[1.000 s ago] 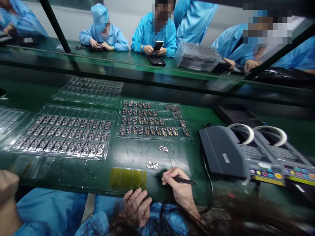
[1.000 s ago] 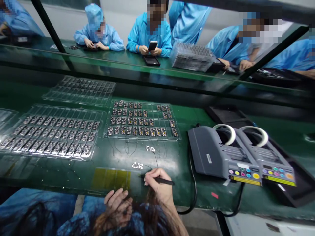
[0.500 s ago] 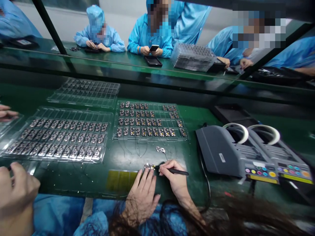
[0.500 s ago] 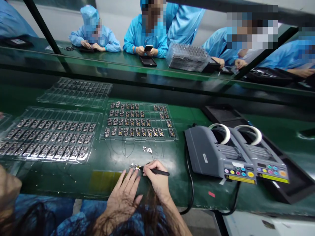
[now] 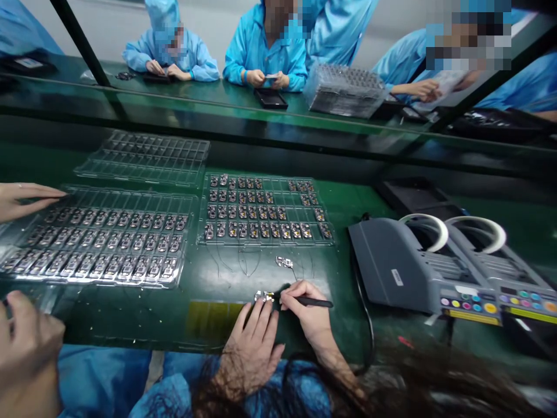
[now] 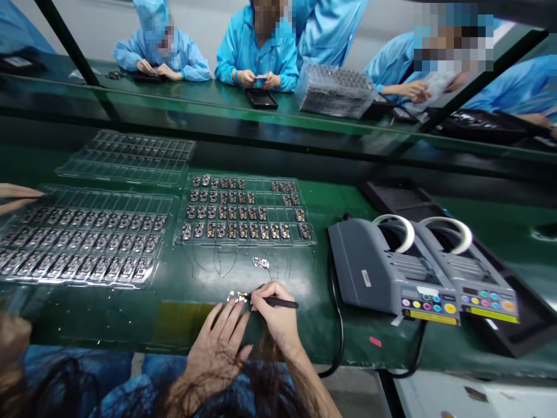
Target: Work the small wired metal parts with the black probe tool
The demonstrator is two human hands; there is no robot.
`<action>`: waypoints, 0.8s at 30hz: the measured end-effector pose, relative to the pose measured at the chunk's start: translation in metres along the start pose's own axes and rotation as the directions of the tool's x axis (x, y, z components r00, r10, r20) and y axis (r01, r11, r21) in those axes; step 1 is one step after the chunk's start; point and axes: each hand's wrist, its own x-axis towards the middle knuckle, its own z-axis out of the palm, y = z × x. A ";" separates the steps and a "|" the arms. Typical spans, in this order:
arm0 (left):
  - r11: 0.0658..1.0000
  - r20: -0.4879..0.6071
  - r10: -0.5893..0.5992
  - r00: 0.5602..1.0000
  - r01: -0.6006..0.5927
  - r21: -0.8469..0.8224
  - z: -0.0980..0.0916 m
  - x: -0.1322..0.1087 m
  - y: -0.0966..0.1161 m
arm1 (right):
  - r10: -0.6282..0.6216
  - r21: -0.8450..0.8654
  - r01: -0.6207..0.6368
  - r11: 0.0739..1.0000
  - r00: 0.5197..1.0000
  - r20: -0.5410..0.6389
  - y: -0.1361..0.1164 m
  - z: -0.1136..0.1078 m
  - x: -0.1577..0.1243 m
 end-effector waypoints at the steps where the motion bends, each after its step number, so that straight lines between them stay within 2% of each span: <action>1: 1.000 -0.050 -0.003 0.999 0.004 0.014 -0.002 0.002 -0.001 | 0.005 -0.002 -0.005 1.000 1.000 0.004 0.000 0.000 0.000; 4: 0.999 -0.144 -0.013 0.990 0.019 0.042 -0.008 0.008 -0.002 | 0.026 -0.012 -0.026 1.000 1.000 0.012 0.001 0.000 0.000; 9: 0.999 -0.133 -0.020 0.991 0.026 0.043 -0.010 0.008 -0.001 | 0.067 -0.018 -0.067 0.998 0.998 0.014 -0.001 0.001 -0.001; 18: 0.999 -0.133 -0.021 0.991 0.024 0.023 -0.015 0.011 -0.001 | 0.069 -0.059 -0.068 0.996 0.998 0.007 -0.001 0.002 0.001; 24: 0.999 -0.161 -0.033 0.986 0.036 0.014 -0.014 0.011 -0.001 | 0.099 -0.043 -0.098 0.994 0.995 0.021 -0.005 0.001 0.001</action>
